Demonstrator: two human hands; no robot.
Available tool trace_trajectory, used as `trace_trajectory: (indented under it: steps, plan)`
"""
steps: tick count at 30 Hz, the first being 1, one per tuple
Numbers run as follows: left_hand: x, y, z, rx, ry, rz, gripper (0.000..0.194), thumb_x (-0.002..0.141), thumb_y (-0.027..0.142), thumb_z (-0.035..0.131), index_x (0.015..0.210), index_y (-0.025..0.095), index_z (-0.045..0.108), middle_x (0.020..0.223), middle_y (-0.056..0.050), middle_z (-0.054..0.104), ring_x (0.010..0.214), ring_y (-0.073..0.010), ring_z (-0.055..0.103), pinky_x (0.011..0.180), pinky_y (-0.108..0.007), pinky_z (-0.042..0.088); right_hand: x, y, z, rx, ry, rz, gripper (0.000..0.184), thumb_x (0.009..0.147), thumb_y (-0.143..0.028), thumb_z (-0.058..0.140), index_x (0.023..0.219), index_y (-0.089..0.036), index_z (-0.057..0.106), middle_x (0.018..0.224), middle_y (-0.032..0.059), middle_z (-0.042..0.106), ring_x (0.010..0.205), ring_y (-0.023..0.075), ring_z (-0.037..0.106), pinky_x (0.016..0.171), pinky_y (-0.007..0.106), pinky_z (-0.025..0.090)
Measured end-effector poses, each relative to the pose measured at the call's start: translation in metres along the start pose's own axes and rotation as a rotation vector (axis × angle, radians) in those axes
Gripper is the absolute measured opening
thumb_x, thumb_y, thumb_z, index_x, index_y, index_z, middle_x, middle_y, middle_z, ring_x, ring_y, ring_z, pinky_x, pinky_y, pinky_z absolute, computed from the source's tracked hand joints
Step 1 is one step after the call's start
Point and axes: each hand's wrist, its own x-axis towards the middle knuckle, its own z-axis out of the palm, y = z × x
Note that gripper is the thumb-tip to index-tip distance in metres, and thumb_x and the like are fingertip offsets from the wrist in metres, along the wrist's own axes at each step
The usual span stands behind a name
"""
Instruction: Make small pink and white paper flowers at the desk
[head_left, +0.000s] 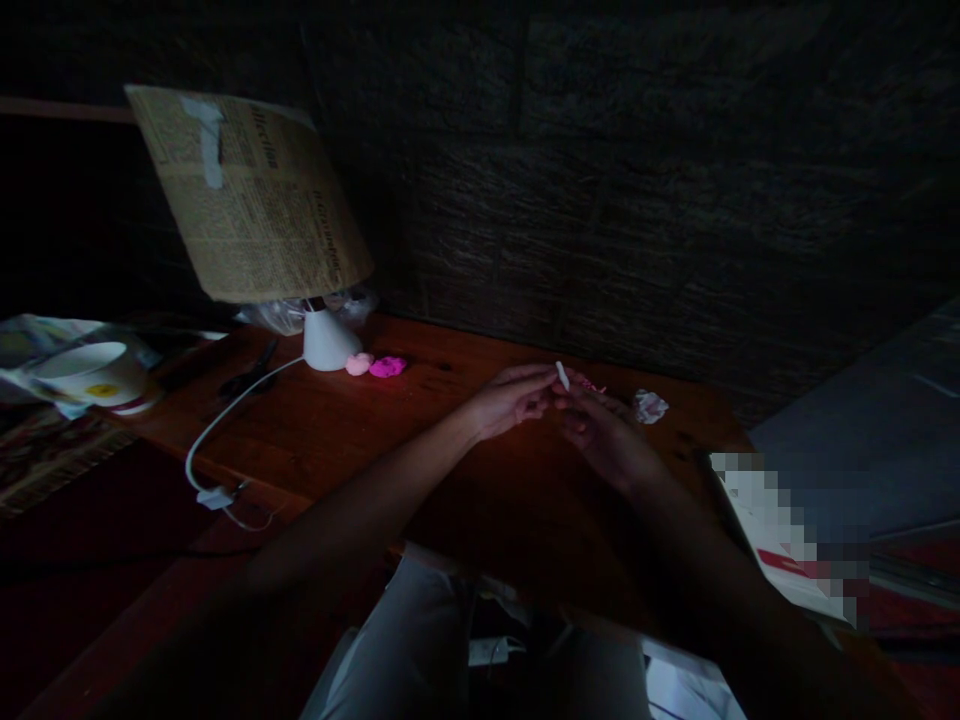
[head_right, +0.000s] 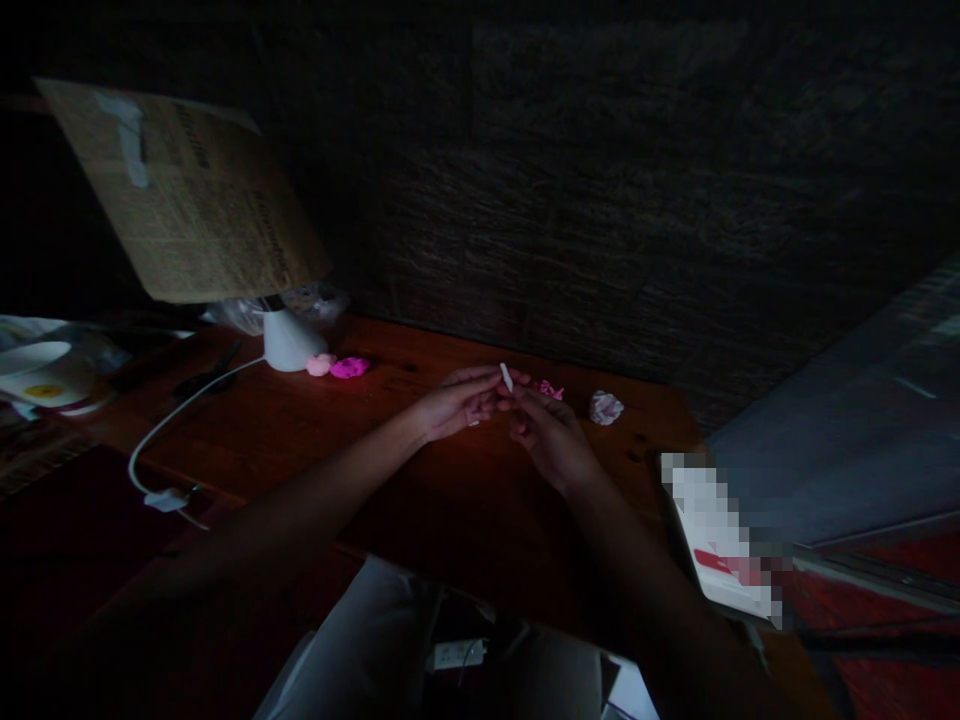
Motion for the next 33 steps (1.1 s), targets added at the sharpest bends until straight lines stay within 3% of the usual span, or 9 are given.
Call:
trace_trajectory:
  steps: [9,14,17,20,22,24,27,30,33]
  plan:
    - [0.005,-0.002,-0.003,-0.033,0.118,0.095,0.044,0.058,0.030,0.090,0.098,0.017,0.076,0.092,-0.005,0.073,0.057,-0.0019,0.050,0.048,-0.015,0.027,0.002,0.006,-0.008,-0.049,-0.028,0.067,0.029,0.066,-0.048,0.085,0.084,-0.026,0.079,0.080,0.0012,0.075,0.057,0.0089,0.049,0.056,0.024,0.041]
    - [0.008,-0.001,-0.007,0.156,0.117,0.078,0.046,0.066,0.038,0.085,0.105,0.015,0.073,0.089,-0.005,0.072,0.054,-0.0016,0.046,0.050,-0.017,0.030,0.002,0.004,-0.008,-0.034,-0.003,0.050,0.033,0.058,-0.047,0.090,0.079,-0.026,0.078,0.079,-0.0008,0.074,0.059,0.0076,0.051,0.058,0.022,0.042]
    - [0.009,0.003,-0.021,0.457,0.169,0.108,0.039,0.080,0.043,0.072,0.106,0.014,0.072,0.098,-0.008,0.072,0.064,-0.0068,0.056,0.058,-0.020,0.038,0.005,0.003,-0.014,-0.161,0.015,0.004,0.035,0.057,-0.051,0.088,0.078,-0.026,0.078,0.082,0.0007,0.074,0.064,0.0100,0.055,0.060,0.023,0.043]
    - [0.008,0.010,-0.039,1.018,0.276,0.148,0.029,0.078,0.032,0.073,0.099,0.012,0.072,0.099,-0.009,0.072,0.085,-0.0150,0.063,0.078,-0.027,0.047,0.008,0.003,-0.026,-0.568,-0.027,-0.049,0.037,0.068,-0.057,0.078,0.082,-0.023,0.077,0.081,0.0035,0.075,0.065,0.0135,0.058,0.060,0.027,0.043]
    - [0.005,0.012,-0.048,1.320,0.224,0.073,0.034,0.074,0.037,0.077,0.100,0.014,0.072,0.096,-0.008,0.072,0.086,-0.0188,0.064,0.080,-0.030,0.047,0.010,0.002,-0.034,-0.837,-0.125,-0.072,0.036,0.078,-0.055,0.069,0.085,-0.021,0.077,0.082,0.0050,0.075,0.068,0.0168,0.062,0.063,0.030,0.045]
    - [0.004,0.012,-0.052,1.426,0.107,0.018,0.032,0.076,0.039,0.074,0.097,0.015,0.072,0.093,-0.007,0.072,0.083,-0.0184,0.064,0.076,-0.029,0.047,0.010,0.002,-0.038,-1.074,-0.213,-0.140,0.032,0.083,-0.050,0.063,0.083,-0.022,0.077,0.076,0.0037,0.074,0.067,0.0178,0.063,0.064,0.031,0.045]
    - [0.004,0.010,-0.053,1.428,0.023,0.003,0.020,0.079,0.030,0.070,0.091,0.014,0.072,0.088,-0.005,0.072,0.078,-0.0153,0.063,0.071,-0.026,0.045,0.010,0.001,-0.042,-1.299,-0.284,-0.206,0.024,0.085,-0.042,0.062,0.080,-0.023,0.076,0.076,0.0023,0.075,0.068,0.0181,0.065,0.066,0.030,0.045]
    - [0.007,0.006,-0.052,1.347,0.043,0.081,0.018,0.074,0.021,0.071,0.090,0.014,0.071,0.086,-0.003,0.071,0.076,-0.0134,0.062,0.069,-0.024,0.044,0.009,0.000,-0.043,-1.327,-0.325,-0.197,0.025,0.084,-0.044,0.063,0.080,-0.023,0.076,0.080,0.0028,0.076,0.073,0.0196,0.067,0.066,0.030,0.045]
    - [0.011,0.005,-0.050,1.120,0.039,0.183,0.017,0.074,0.016,0.070,0.090,0.013,0.070,0.088,-0.004,0.070,0.076,-0.0121,0.061,0.072,-0.025,0.047,0.009,-0.002,-0.042,-1.251,-0.221,-0.207,0.031,0.084,-0.050,0.063,0.084,-0.023,0.077,0.079,0.0035,0.075,0.070,0.0199,0.065,0.065,0.031,0.045]
